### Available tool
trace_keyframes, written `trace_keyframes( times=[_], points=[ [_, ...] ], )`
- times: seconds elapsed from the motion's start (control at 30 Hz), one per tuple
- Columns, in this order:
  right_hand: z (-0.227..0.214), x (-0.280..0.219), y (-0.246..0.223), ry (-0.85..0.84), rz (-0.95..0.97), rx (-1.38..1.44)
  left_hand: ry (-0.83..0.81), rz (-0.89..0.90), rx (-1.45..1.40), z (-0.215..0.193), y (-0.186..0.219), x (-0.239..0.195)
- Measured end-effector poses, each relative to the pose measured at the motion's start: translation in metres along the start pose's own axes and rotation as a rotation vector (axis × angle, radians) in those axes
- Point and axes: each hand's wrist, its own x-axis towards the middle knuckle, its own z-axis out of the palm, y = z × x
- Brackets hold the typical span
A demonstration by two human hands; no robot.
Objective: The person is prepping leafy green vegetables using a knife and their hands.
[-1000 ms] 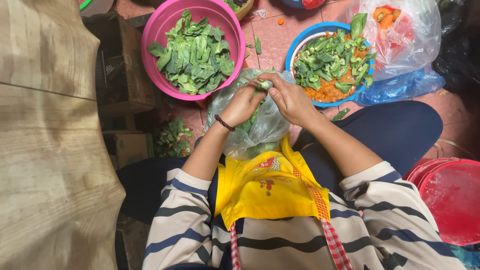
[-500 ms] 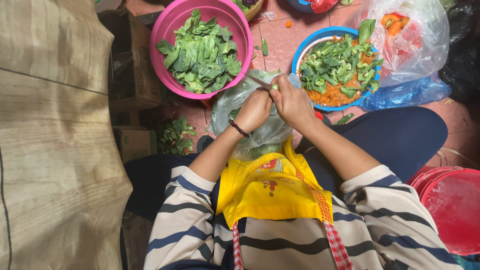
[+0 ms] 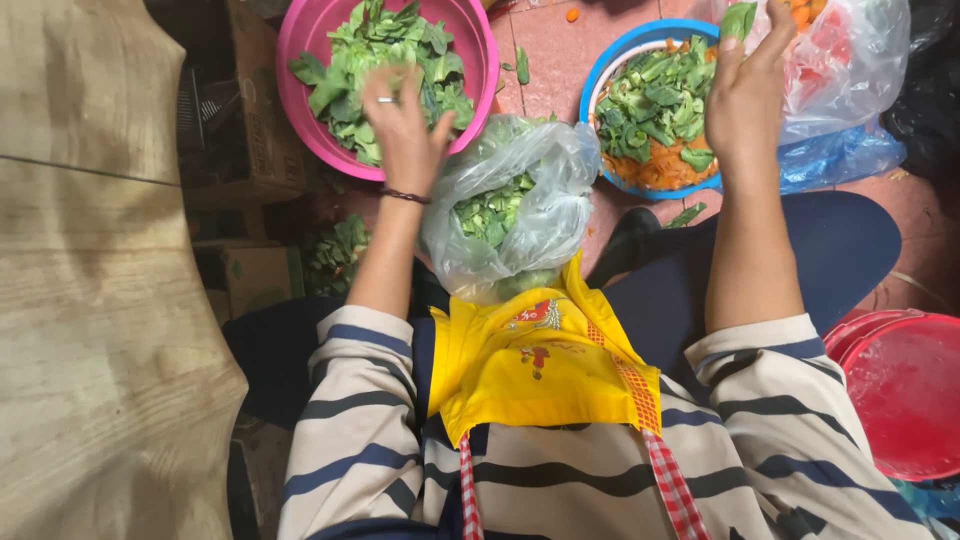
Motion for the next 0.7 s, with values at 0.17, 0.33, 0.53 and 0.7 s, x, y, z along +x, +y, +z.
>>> trace_keyframes(
  times=[0.17,0.33,0.53,0.7],
  points=[
    [-0.001,-0.001,-0.004,-0.008,-0.048,0.004,-0.698,0.27,-0.268,0.063,0.049,-0.084],
    [-0.001,-0.005,-0.012,-0.102,0.018,-0.011,-1.087,0.039,0.325,0.191,0.003,-0.248],
    [0.005,-0.012,-0.007,-0.086,-0.103,0.04,-1.193,0.199,-0.075,0.152,0.09,-0.296],
    [0.005,-0.014,-0.012,-0.151,-0.072,0.06,-1.282,-0.528,-0.523,0.089,0.11,-0.223]
  ],
)
